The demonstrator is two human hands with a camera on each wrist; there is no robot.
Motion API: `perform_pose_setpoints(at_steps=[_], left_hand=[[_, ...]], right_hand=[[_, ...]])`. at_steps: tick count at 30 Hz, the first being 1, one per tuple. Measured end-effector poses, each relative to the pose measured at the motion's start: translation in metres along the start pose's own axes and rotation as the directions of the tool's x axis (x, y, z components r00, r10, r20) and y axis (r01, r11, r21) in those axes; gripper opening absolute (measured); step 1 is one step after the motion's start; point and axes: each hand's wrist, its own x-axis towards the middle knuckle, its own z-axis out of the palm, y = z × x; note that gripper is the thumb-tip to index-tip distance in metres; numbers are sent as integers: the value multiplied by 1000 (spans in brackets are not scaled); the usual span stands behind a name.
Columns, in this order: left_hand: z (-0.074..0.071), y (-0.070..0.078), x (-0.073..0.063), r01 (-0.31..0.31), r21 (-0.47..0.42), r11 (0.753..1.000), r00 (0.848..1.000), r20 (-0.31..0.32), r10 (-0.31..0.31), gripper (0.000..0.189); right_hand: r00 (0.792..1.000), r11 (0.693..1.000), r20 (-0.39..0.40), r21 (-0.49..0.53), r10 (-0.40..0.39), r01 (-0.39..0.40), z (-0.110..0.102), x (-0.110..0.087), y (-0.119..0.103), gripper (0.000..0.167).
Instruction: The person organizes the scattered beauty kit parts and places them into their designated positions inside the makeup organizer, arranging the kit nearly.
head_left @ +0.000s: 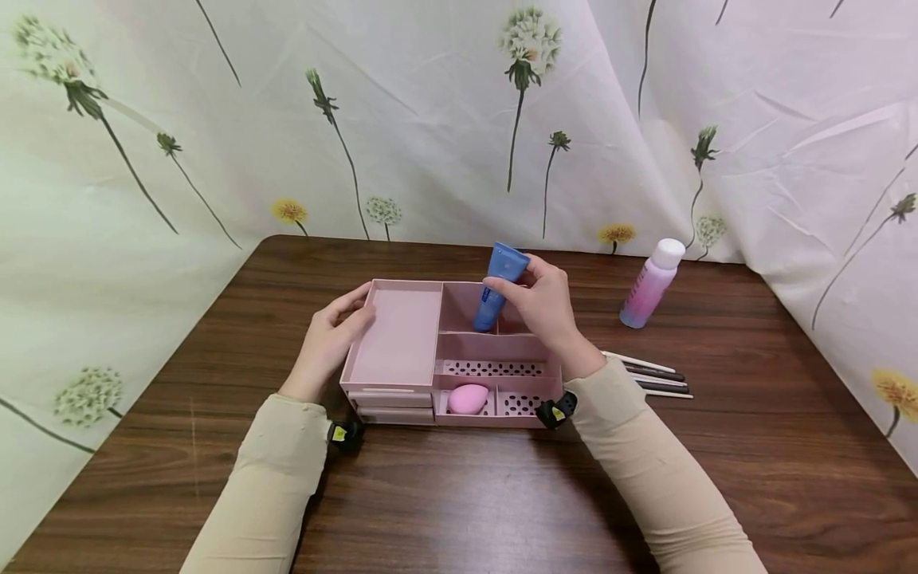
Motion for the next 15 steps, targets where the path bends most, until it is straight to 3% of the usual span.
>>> perform_pose_setpoints(at_steps=[8, 15], left_hand=[[2, -2, 0, -50, -6, 999, 998, -24, 50, 50], [1, -3, 3, -19, 10, 1000, 1000, -8, 19, 51]], right_hand=[[999, 998, 41, -60, 27, -25, 11, 0, 3, 34], [996, 987, 89, -160, 23, -8, 14, 1, 3, 29]])
